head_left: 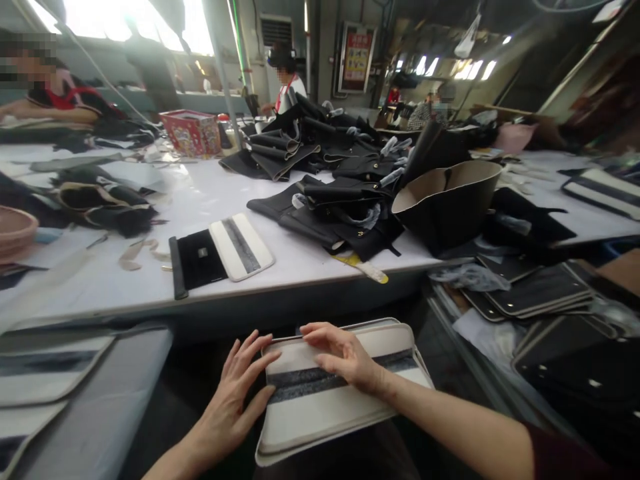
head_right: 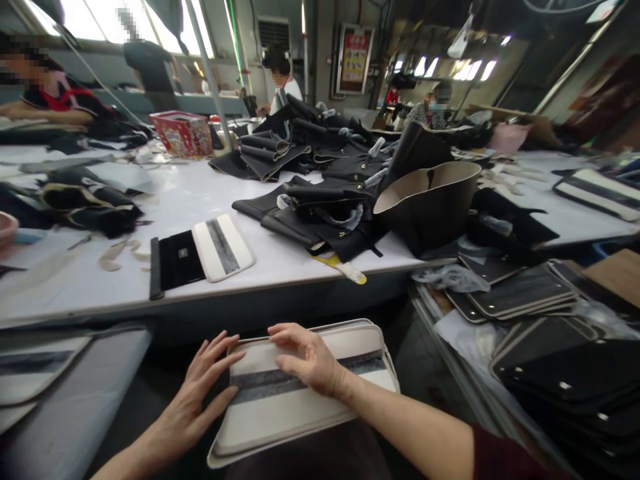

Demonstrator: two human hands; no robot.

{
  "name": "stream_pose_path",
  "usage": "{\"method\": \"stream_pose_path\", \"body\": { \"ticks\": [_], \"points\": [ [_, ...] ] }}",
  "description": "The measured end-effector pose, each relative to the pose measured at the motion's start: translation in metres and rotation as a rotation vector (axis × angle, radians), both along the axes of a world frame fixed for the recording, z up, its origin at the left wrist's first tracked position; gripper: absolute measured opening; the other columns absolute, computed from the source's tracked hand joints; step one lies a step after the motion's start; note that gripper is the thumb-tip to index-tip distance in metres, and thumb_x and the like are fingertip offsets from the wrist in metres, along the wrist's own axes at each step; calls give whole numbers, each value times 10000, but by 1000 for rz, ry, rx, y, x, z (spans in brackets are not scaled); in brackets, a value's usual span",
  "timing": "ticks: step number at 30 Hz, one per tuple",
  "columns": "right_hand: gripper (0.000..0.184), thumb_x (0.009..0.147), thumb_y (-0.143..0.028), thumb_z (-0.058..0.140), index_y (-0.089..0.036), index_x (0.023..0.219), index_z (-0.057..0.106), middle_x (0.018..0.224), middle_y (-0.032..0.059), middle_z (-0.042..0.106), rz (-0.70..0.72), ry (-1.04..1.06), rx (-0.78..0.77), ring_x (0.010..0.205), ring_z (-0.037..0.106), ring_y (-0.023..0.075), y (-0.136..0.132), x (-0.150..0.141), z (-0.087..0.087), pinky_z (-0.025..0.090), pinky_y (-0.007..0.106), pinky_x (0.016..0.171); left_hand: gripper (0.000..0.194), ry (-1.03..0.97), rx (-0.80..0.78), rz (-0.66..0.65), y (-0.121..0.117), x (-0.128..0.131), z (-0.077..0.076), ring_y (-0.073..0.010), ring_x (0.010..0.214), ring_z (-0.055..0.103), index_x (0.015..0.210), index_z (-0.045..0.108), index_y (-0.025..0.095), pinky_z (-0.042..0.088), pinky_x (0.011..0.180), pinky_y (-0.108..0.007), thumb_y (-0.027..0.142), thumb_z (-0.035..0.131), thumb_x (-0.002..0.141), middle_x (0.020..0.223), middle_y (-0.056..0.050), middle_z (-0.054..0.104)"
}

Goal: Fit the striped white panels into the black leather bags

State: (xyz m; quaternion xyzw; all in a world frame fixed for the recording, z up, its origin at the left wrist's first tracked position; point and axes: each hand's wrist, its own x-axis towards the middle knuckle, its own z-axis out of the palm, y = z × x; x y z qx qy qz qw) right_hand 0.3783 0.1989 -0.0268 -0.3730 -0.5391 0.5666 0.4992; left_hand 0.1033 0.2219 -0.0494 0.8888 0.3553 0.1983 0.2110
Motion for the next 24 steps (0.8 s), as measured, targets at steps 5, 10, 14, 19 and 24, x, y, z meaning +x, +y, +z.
{"method": "stream_pose_path", "body": {
  "ticks": [5,10,14,19,24],
  "points": [
    [139,756,-237,701,-147,828,778,949,90,697,-191,271,-169,805,616,161,11,3,-5,468,247,674,417,158,197,-210,9,13,31,-228,1355,392,1252,567,397,236,1166,-458,155,494,920,1334,29,560],
    [259,793,-317,626,-106,738,766,767,99,677,-156,419,-260,584,588,147,15,5,-2,397,249,508,524,296,37,-572,7,56,65,-193,1188,526,1279,527,322,396,1013,-328,44,463,840,1292,1,602],
    [345,810,-377,620,-77,696,748,693,105,660,-117,490,-323,539,581,152,16,7,-3,412,260,500,456,293,3,-588,-4,101,69,-214,1072,558,1250,528,301,432,922,-357,77,457,860,1228,-32,612],
    [374,843,-442,579,-112,764,736,803,110,708,-95,584,-397,653,612,154,27,23,22,473,259,580,393,359,15,-542,-11,128,64,-233,1008,544,1237,520,294,421,855,-392,181,536,861,1159,-39,597],
    [318,888,-459,560,-172,937,688,1003,70,701,-254,175,-133,875,647,191,31,75,66,512,324,762,478,344,-5,-512,-10,131,64,-232,1030,522,1300,470,308,409,851,-395,158,518,848,1210,-36,561]
  ]
}}
